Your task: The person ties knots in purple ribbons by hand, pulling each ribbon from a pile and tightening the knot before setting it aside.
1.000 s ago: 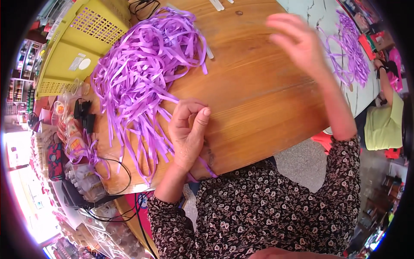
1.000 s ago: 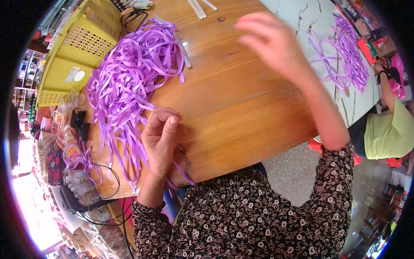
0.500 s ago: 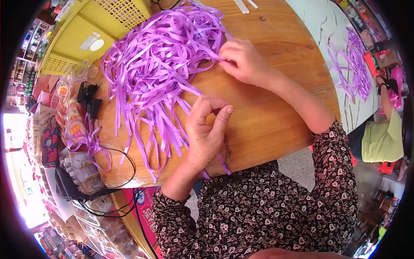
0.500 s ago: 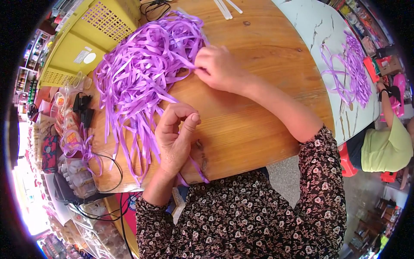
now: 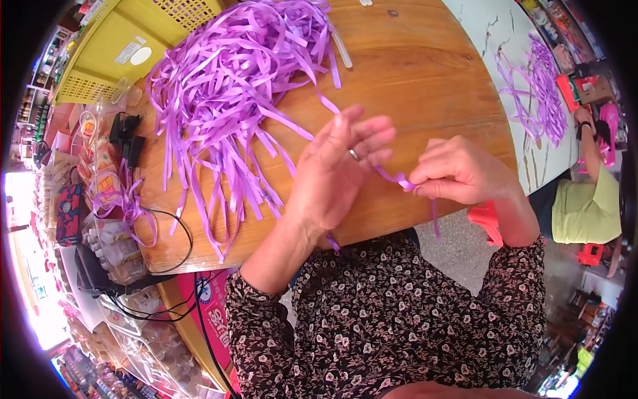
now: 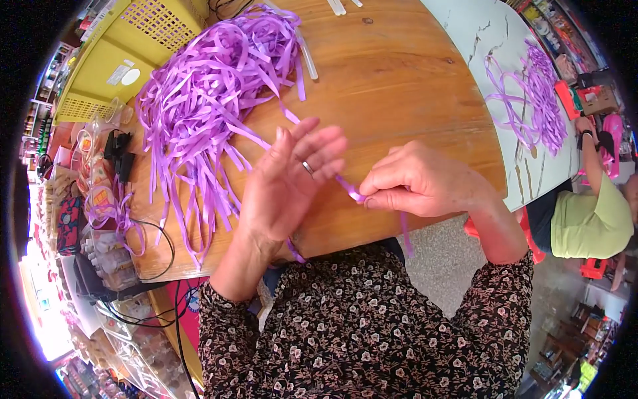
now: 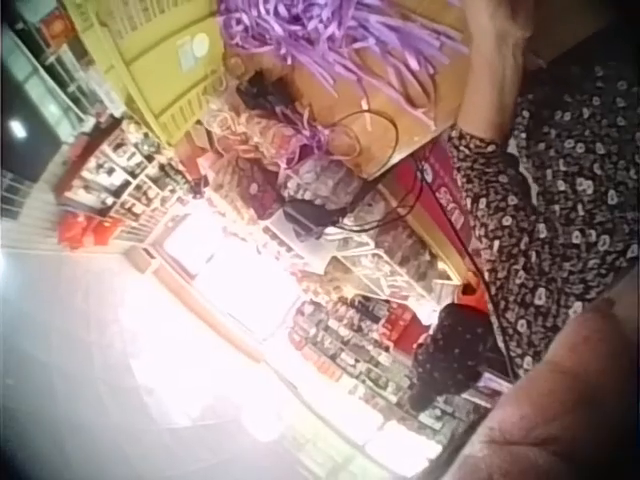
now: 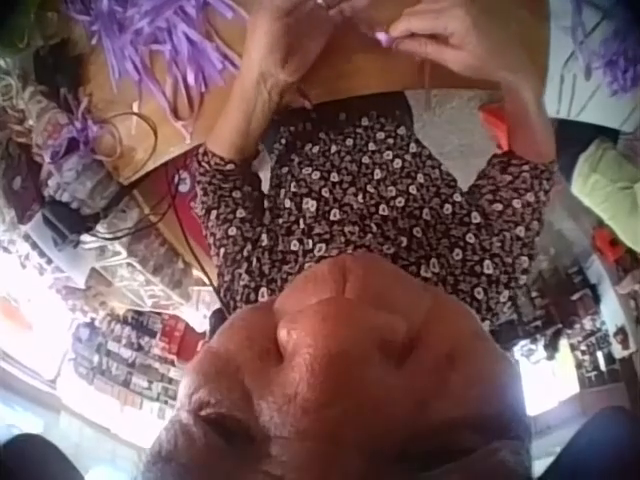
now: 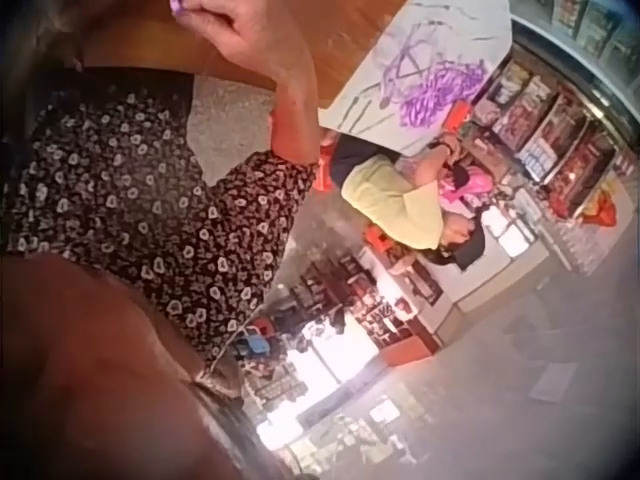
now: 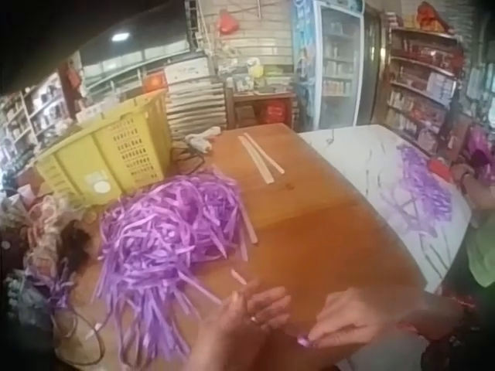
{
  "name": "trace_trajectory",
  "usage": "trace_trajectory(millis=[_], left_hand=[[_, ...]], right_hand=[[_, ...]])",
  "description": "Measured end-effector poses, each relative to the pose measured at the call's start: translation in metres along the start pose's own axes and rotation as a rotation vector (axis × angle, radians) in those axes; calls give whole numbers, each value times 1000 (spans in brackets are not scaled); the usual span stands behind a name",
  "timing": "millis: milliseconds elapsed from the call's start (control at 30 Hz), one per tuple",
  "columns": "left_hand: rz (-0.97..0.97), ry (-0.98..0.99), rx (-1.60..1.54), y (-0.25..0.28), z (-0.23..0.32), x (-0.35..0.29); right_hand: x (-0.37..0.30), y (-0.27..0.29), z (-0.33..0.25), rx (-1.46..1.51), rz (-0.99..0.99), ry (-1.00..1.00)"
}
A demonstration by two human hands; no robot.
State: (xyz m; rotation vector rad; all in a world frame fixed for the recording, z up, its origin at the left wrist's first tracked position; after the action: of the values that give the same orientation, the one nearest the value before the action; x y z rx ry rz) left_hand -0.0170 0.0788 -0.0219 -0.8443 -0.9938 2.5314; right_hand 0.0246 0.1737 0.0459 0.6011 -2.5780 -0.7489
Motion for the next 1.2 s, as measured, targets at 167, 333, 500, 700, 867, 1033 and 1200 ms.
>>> trace_trajectory(millis=[167, 333, 500, 700, 867, 1033, 1200], left_hand=[[110, -350, 213, 16, 19, -1], [-46, -1028, 810, -44, 29, -31], [-185, -905, 823, -65, -3, -26], [123, -979, 937, -19, 56, -19], [308, -1556, 1752, -13, 89, -26], [164, -1533, 1513, -47, 63, -29], [-96, -1196, 999, -66, 39, -10]], right_hand=[[-28, 10, 28, -137, 116, -73], [-26, 24, 22, -127, 173, -184], [-25, 48, 8, -100, 337, -137], [-72, 95, 66, 112, 574, -470], [-59, 103, 76, 14, 653, -353], [-14, 71, 65, 129, 588, -277], [8, 61, 50, 197, 561, -193]])
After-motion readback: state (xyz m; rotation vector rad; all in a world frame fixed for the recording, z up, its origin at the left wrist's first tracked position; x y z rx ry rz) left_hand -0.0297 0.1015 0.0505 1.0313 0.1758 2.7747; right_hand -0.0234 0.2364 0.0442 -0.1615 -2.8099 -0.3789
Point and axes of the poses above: each hand's wrist, its own x-axis towards the middle knuckle, its own y-axis out of the back of the hand, z = x × y, the point moved 9 cm from there along x, towards the middle knuckle, and after that the axes turned 14 degrees about z, right-handed, at the moved point
